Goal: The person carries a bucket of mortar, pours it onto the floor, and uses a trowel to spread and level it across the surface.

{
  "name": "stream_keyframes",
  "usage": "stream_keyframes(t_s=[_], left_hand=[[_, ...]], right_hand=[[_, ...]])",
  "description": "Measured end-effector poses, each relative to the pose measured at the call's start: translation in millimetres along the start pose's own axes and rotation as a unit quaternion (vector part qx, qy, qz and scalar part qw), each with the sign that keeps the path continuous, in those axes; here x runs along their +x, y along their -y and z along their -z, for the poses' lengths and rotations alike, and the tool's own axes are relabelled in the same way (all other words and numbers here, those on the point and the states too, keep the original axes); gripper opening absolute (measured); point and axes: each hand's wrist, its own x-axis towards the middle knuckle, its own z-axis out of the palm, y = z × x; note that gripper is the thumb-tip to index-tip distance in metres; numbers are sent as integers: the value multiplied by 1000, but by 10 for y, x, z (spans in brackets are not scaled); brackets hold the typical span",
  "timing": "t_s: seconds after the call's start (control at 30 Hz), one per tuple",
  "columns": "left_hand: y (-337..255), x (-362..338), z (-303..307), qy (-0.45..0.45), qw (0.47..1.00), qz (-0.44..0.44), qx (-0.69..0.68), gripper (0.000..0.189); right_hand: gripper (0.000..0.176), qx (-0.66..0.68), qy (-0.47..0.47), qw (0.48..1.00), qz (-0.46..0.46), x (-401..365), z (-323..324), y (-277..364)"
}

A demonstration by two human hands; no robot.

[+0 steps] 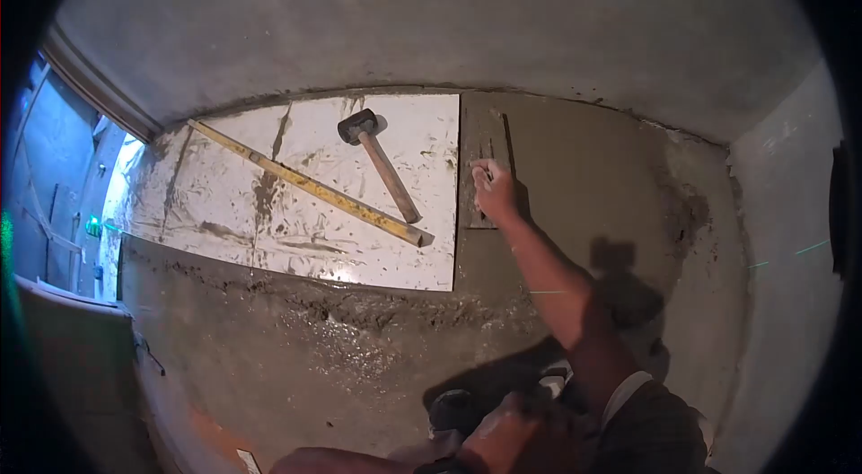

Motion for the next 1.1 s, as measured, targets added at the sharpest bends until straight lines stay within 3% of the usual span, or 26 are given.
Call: stream_keyframes(t_s=[0.1, 0.17, 0.2, 0.3, 0.37, 0.5, 0.57, 0.7, 0.8, 1.0, 1.1], left_hand=[[-18, 3, 54, -5, 999, 35, -6, 59], [-24, 8, 95, -6, 998, 54, -12, 56], [-26, 11, 114, -8, 998, 62, -14, 55], [-26, 21, 173, -18, 996, 82, -22, 50], [-22, 28, 211, -30, 995, 93, -29, 48], [11, 29, 281, -32, 996, 67, -46, 50], [-19, 13, 257, -41, 993, 97, -58, 53], [137, -53, 449, -42, 997, 15, -65, 54], [125, -37, 432, -29, 996, 47, -67, 56], [93, -67, 513, -3, 998, 47, -43, 65], [-18, -77, 485, 7, 992, 121, -24, 63]], right_hand=[[14, -15, 1, 999, -33, 258, -104, -66], [15, 43, 29, 987, -152, 370, -101, 58], [15, 48, 23, 986, -157, 414, -94, 71], [13, 9, 21, 989, -143, 531, -40, -3], [12, -59, 6, 998, -31, 597, -46, -309], [13, -81, 5, 995, -53, 535, 199, -434], [13, 17, -40, 985, -165, 454, 422, -138], [13, 70, 10, 989, -129, 409, 472, -76], [14, 115, 36, 980, -158, 487, 209, 64], [12, 51, 44, 988, -142, 607, 17, -21], [12, 1, 34, 989, -144, 637, 102, -70]])
